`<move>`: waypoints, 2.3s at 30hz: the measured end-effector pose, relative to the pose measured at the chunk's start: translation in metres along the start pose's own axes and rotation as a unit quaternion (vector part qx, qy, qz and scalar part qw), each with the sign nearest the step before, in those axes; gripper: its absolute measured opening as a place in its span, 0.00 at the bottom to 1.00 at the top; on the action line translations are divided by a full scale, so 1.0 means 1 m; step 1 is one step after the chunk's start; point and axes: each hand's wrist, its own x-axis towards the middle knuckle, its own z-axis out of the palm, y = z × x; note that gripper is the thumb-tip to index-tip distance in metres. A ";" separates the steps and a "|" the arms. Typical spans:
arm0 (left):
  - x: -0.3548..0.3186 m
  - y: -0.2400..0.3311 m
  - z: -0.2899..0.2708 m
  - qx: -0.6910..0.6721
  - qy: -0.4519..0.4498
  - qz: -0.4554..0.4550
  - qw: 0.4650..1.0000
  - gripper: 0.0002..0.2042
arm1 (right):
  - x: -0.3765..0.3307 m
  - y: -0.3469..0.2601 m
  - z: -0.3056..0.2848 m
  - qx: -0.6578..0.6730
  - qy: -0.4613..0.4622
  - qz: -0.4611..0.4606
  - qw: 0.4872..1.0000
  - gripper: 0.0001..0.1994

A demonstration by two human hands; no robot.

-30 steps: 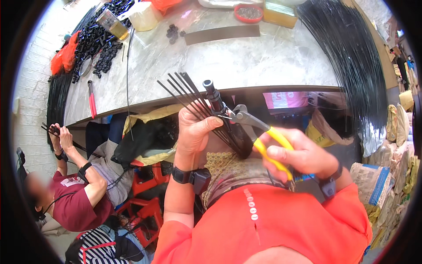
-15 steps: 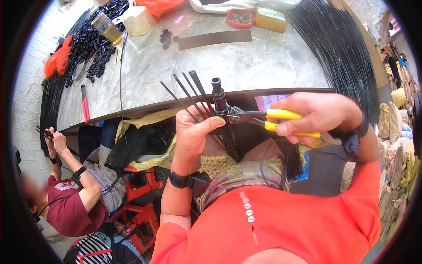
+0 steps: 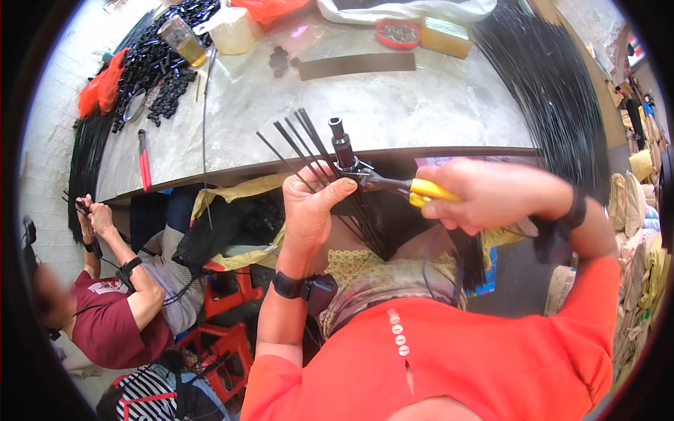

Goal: The person attaches metal ribs to a central hub and cuts excess wire using pliers at a workbench.

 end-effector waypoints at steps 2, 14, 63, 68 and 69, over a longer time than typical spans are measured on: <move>0.000 0.002 -0.010 0.000 0.009 0.007 1.000 0.11 | 0.015 0.024 0.020 0.027 0.045 -0.082 0.995 0.10; -0.008 0.011 -0.012 -0.019 0.007 0.000 1.000 0.11 | 0.051 0.054 0.081 0.221 0.136 -0.202 0.944 0.08; -0.015 0.006 0.004 0.047 0.090 0.064 0.993 0.08 | 0.075 0.047 0.119 0.283 0.184 -0.208 0.918 0.08; -0.016 0.007 0.000 0.050 0.085 0.068 0.993 0.10 | 0.079 0.050 0.113 0.299 0.144 -0.219 0.918 0.08; -0.016 0.007 0.000 0.048 0.083 0.076 0.992 0.11 | 0.078 0.051 0.110 0.300 0.136 -0.225 0.917 0.08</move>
